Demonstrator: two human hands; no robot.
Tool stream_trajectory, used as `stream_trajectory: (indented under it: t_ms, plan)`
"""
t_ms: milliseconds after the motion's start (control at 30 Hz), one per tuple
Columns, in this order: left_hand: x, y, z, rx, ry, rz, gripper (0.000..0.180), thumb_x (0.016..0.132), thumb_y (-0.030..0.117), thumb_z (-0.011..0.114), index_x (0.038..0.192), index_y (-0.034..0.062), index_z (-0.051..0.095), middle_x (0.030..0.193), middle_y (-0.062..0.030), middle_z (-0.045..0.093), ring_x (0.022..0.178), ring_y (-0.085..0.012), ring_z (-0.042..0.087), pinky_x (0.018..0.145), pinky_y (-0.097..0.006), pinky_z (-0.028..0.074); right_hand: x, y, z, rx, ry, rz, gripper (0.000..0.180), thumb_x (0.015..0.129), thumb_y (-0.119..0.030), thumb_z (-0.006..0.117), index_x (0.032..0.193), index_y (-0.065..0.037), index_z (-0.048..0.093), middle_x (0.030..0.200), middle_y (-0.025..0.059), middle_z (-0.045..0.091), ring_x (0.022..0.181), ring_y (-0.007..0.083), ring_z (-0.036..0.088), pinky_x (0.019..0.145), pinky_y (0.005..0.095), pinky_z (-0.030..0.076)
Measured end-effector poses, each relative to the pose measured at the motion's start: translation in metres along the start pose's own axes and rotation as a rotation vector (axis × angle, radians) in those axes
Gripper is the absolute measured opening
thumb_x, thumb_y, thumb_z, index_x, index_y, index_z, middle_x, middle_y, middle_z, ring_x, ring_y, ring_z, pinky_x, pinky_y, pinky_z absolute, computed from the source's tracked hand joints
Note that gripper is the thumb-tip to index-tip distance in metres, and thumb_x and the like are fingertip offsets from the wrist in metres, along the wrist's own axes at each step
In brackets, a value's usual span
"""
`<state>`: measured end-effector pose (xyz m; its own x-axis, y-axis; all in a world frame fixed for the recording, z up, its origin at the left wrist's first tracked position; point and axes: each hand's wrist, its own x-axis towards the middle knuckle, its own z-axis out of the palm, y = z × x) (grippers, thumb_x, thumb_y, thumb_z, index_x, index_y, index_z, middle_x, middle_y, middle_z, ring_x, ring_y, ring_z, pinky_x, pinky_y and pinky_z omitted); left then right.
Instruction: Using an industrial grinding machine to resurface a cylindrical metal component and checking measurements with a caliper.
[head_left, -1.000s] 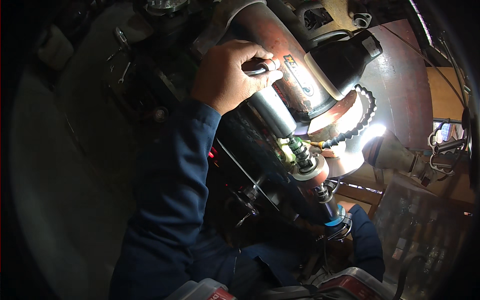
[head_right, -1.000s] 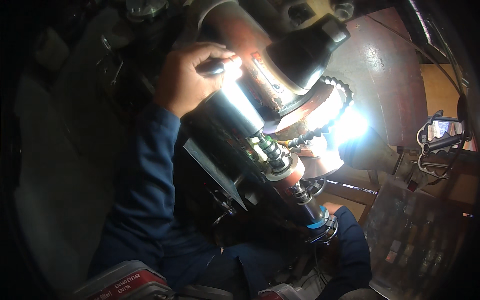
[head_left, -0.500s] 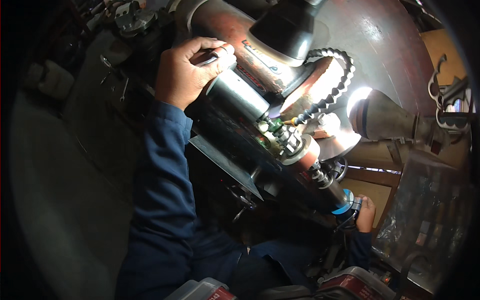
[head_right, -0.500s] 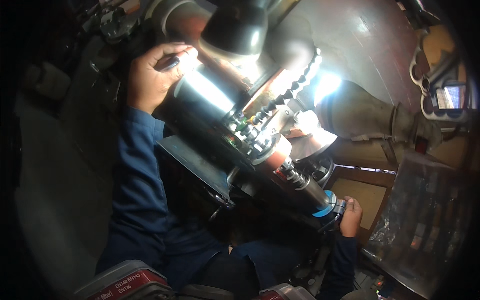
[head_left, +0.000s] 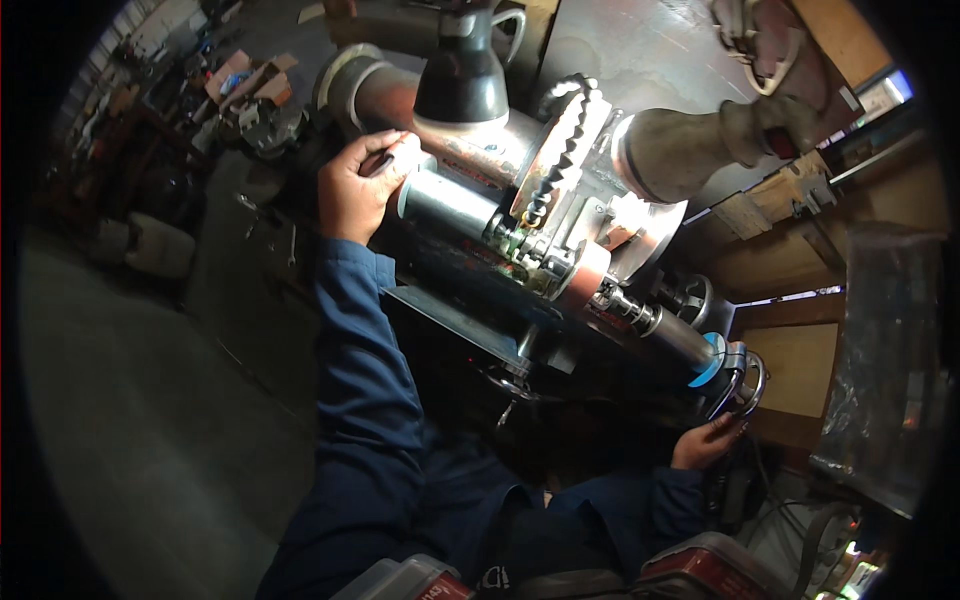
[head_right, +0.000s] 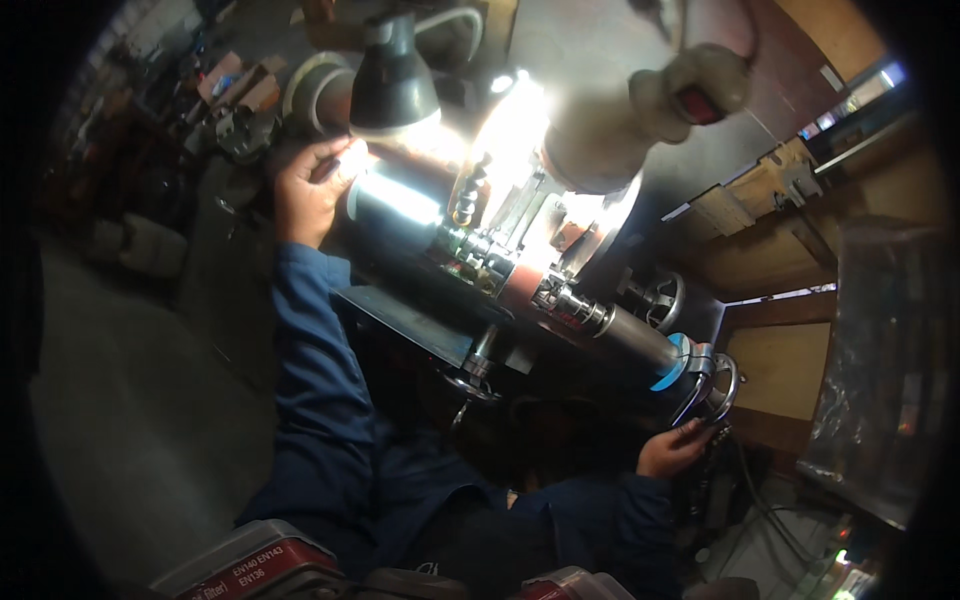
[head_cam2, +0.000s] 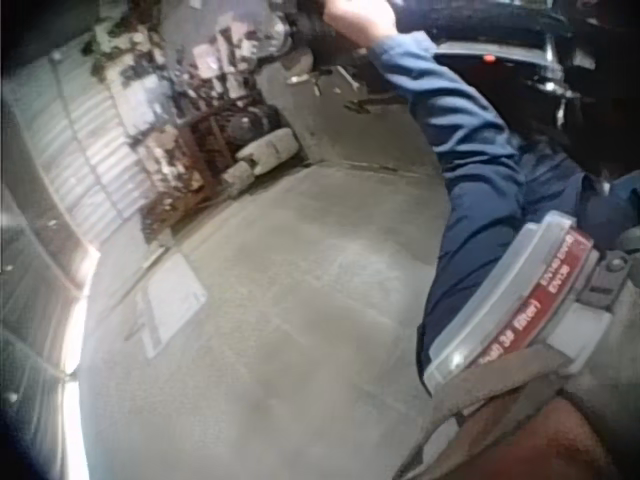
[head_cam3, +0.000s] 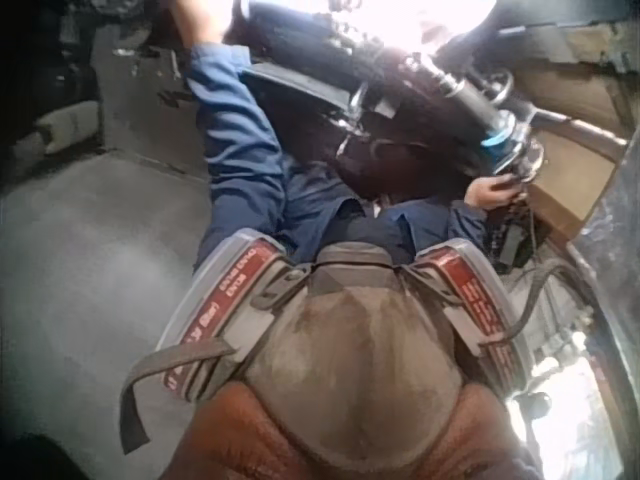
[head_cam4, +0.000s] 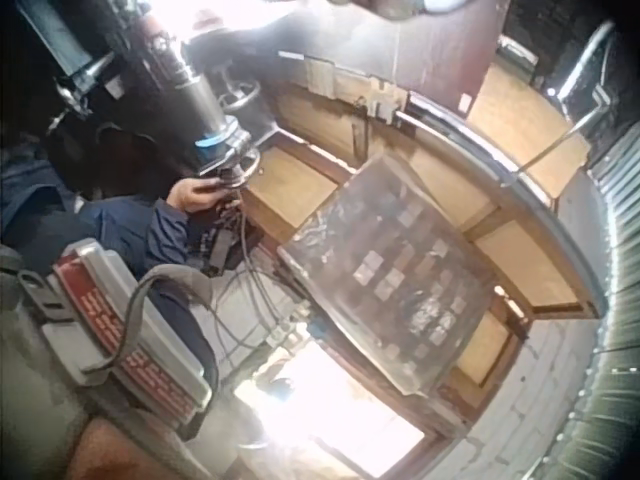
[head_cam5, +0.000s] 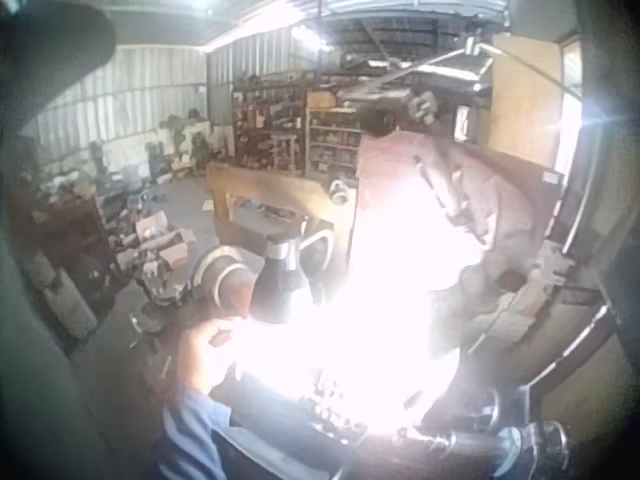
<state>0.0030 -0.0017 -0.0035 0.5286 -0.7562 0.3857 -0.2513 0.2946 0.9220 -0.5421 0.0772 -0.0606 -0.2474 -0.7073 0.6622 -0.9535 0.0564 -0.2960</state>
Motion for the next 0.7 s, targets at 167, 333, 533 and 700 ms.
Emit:
stream_trajectory:
  t_ms: [167, 333, 533, 700]
  plan:
    - [-0.005, 0.016, 0.0, 0.103, 0.022, -0.032, 0.023, 0.078, -0.002, 0.072, 0.1, -0.0045, 0.067, 0.098, -0.0094, 0.07, 0.091, -0.0126, 0.065, 0.083, -0.026, 0.052, 0.107, -0.039, -0.043, 0.201, -0.056, -0.245, 0.047, 0.098, -0.021, 0.038, 0.14, 0.002, 0.036, 0.13, 0.0243, 0.05, 0.119, 0.038, 0.05, 0.102, 0.0424, 0.036]
    - [-0.004, 0.005, 0.006, 0.085, -0.018, 0.021, 0.025, 0.08, -0.002, 0.071, 0.104, -0.0046, 0.065, 0.103, -0.0113, 0.068, 0.094, -0.0142, 0.064, 0.087, -0.028, 0.051, 0.178, 0.056, 0.027, 0.286, -1.007, -0.191, 0.051, 0.093, -0.034, 0.052, 0.132, -0.001, 0.048, 0.105, 0.0232, 0.065, 0.098, 0.0344, 0.061, 0.083, 0.0407, 0.047]
    - [-0.004, 0.004, -0.006, 0.143, 0.003, 0.02, 0.025, 0.082, -0.003, 0.069, 0.106, -0.0044, 0.063, 0.102, -0.0097, 0.067, 0.093, -0.0138, 0.062, 0.084, -0.026, 0.051, 0.142, -0.033, -0.032, 0.078, -0.759, -0.27, 0.035, 0.089, -0.015, 0.053, 0.122, -0.004, 0.057, 0.109, 0.0193, 0.064, 0.097, 0.0365, 0.06, 0.085, 0.0428, 0.045]
    - [-0.003, -0.003, -0.006, 0.115, 0.02, -0.009, 0.026, 0.08, 0.002, 0.074, 0.104, -0.0038, 0.065, 0.102, -0.0087, 0.067, 0.093, -0.0126, 0.062, 0.085, -0.027, 0.051, 0.107, -0.041, -0.039, 0.037, -0.377, -0.297, 0.034, 0.091, -0.009, 0.045, 0.123, -0.005, 0.056, 0.112, 0.0175, 0.063, 0.101, 0.0362, 0.059, 0.085, 0.042, 0.046]
